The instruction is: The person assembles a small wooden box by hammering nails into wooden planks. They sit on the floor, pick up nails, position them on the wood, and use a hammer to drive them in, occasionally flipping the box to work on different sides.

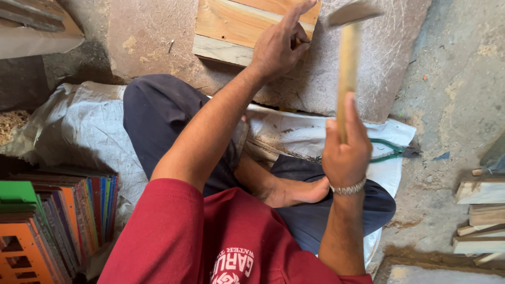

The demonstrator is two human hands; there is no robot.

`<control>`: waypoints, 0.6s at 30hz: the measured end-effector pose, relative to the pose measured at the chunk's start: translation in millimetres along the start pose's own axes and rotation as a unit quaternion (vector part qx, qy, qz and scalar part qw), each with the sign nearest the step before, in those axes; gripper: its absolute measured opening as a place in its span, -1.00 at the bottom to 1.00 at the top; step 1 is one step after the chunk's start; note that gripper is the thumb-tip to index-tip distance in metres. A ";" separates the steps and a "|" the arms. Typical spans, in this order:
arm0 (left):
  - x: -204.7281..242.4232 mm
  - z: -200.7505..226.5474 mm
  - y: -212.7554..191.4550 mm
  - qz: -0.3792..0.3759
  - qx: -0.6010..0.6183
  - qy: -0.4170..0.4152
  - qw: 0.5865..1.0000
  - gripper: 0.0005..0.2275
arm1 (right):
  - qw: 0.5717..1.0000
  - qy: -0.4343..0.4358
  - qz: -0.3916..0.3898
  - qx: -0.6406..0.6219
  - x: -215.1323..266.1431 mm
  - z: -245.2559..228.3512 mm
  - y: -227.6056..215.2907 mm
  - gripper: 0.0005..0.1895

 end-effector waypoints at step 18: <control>4.1 -8.1 4.3 0.047 0.057 -0.004 0.997 -0.28 | 0.989 -0.017 0.140 -0.054 18.5 -7.4 -39.2 -0.50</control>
Point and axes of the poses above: each hand's wrist, its own x-axis away from the middle knuckle, its own y-axis out of the palm, z = x × y, the point moved 3 cm from there along -x, towards the middle knuckle, and after that the axes turned 10 degrees about -x, right-handed, at the moved point
